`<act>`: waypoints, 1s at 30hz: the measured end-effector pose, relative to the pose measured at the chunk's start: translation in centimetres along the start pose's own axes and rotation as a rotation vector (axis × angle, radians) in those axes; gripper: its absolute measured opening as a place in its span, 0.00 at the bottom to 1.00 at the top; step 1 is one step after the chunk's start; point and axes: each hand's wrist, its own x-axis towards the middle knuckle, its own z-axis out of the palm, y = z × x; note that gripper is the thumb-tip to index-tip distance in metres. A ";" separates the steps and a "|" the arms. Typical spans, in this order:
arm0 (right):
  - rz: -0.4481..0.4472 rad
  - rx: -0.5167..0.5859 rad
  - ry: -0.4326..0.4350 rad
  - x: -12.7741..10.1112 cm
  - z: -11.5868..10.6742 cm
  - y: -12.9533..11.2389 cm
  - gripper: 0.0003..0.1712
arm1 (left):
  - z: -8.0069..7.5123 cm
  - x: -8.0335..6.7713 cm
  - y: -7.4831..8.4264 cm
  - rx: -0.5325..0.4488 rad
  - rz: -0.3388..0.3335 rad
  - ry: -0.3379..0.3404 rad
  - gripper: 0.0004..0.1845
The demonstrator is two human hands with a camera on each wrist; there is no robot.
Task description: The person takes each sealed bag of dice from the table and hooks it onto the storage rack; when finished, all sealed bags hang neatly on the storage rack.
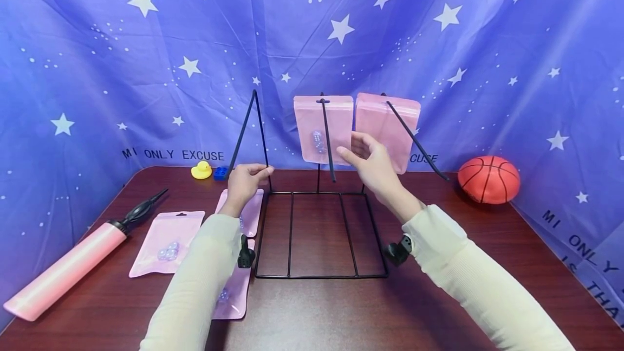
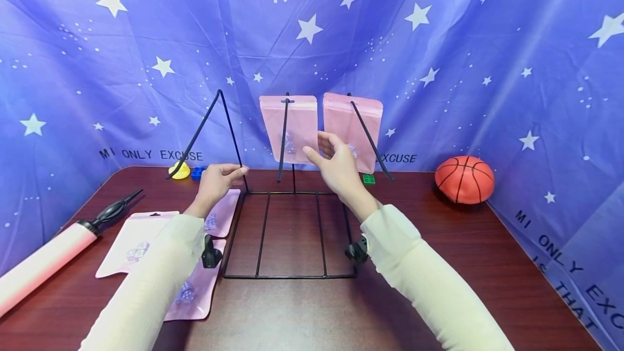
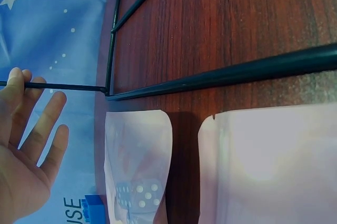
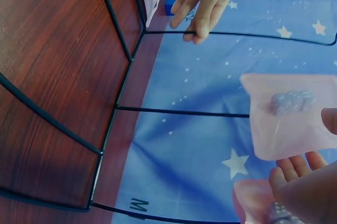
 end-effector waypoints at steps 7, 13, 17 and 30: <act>-0.017 -0.001 -0.045 -1.8 -0.5 -0.5 0.29 | -0.1 0.0 -0.1 0.006 0.002 0.000 0.18; -0.011 -0.055 -0.091 -3.6 -1.7 -0.3 0.28 | -0.1 -0.1 -0.1 0.017 0.002 0.000 0.18; -0.038 -0.099 -0.097 -4.9 -2.9 0.3 0.25 | 0.0 -0.1 -0.1 0.013 0.003 0.000 0.17; -0.005 -0.267 -0.078 -6.5 -6.6 4.2 0.18 | 0.0 -0.1 0.0 0.002 0.010 0.000 0.17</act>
